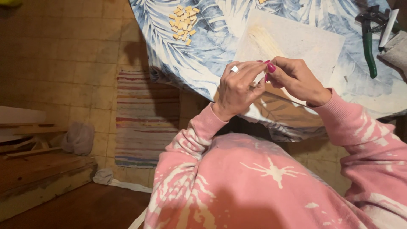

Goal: The person sits at a table and places small wooden pieces one at a time onto a white board, aligning them along a marked line to build a wood mosaic pattern. They pick pieces from a pile on the table, position each piece on the board, and occasionally press pieces into place by hand.

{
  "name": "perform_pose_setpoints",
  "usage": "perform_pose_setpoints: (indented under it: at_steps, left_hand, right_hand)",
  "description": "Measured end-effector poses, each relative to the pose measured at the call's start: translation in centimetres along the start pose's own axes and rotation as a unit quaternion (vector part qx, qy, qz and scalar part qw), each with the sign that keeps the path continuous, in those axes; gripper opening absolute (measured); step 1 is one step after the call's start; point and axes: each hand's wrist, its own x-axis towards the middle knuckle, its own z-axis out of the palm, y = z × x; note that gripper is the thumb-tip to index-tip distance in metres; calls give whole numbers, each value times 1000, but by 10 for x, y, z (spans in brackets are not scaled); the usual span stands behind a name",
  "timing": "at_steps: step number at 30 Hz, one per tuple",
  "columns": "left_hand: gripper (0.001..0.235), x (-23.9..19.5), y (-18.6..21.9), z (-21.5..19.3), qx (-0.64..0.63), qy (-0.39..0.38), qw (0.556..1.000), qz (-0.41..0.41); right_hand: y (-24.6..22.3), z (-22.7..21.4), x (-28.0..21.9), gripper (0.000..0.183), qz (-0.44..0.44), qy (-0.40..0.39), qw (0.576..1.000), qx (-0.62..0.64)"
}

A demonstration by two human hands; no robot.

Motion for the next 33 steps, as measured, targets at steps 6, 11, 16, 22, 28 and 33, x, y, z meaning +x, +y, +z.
perform_pose_setpoints:
  at_steps: [6, 11, 16, 22, 28, 33]
  left_hand:
    - [35, 0, 5, -2, -8, 13, 1000, -13]
    - [40, -16, 3, 7, -8, 22, 999, -42]
    - [52, -36, 12, 22, 78, -113, 990, -42]
    - [77, -47, 15, 30, 152, -247, 957, -22]
    - [81, -52, 10, 32, 113, -210, 971, -16]
    - [83, -50, 11, 30, 117, -225, 967, -11]
  right_hand:
    - [-9, 2, -2, 30, 9, 4, 1000, -17]
    - [-1, -5, -3, 28, 2, 13, 997, -71]
    - [19, -30, -14, 23, -62, 22, 933, -353]
    - [27, -38, -57, 17, -23, 11, 815, -580]
    - [42, -28, -9, 18, -49, 65, 825, -559]
    - [61, -23, 119, 19, -203, 53, 816, -539]
